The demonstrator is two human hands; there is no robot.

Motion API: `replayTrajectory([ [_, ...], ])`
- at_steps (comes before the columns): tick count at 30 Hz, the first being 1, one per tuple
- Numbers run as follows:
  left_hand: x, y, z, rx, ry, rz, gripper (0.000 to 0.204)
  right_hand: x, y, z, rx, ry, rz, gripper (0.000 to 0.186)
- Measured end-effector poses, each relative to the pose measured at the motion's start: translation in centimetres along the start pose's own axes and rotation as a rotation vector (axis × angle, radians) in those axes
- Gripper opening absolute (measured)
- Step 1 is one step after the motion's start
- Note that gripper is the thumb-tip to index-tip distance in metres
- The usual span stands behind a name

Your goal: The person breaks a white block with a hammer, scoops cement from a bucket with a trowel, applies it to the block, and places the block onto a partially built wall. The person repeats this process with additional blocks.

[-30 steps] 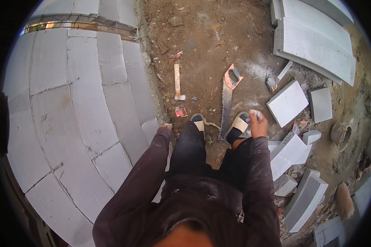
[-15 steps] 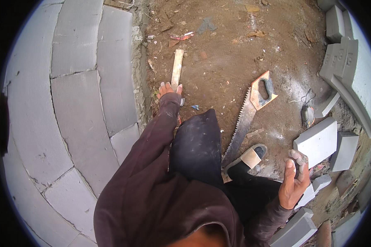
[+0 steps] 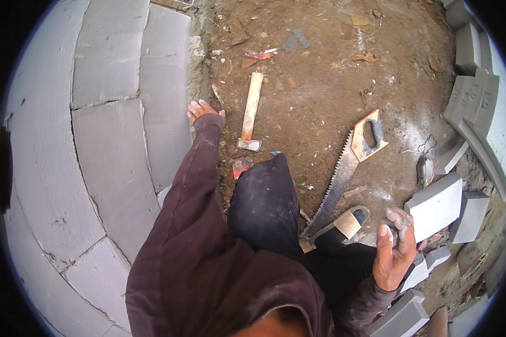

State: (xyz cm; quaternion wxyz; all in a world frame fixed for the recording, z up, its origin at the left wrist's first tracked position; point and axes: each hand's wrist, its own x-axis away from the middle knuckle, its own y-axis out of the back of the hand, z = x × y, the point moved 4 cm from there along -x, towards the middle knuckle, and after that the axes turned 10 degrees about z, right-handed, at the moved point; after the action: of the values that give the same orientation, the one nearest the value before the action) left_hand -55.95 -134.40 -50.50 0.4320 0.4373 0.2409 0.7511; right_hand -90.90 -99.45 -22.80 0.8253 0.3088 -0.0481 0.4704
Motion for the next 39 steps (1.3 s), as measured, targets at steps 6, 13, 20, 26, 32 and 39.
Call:
replayTrajectory([
  [6,2.0,0.2,-1.9,0.171,-0.115,-0.079,0.08,0.3,0.5,0.6,-0.044,0.02,-0.006,0.019],
  [13,8.7,-6.9,-4.8,0.243,-0.248,0.072,0.054,0.6,1.9,-0.6,0.033,0.023,0.036,0.021],
  [20,11.1,-2.8,-4.3,0.344,-0.243,0.157,0.049,1.0,3.1,-1.3,-0.033,0.116,0.104,0.027],
  [26,22.5,16.4,0.4,0.465,-0.764,0.287,0.044,4.8,4.9,2.5,0.087,-0.064,-0.142,0.052],
  [32,50.1,33.7,4.1,-0.41,-1.67,0.028,0.038,18.8,11.9,14.9,0.439,0.054,0.053,0.072],
  [39,67.5,35.4,10.6,-0.775,-2.418,-0.182,0.042,37.1,11.0,15.7,-0.081,-0.38,0.247,0.048],
])
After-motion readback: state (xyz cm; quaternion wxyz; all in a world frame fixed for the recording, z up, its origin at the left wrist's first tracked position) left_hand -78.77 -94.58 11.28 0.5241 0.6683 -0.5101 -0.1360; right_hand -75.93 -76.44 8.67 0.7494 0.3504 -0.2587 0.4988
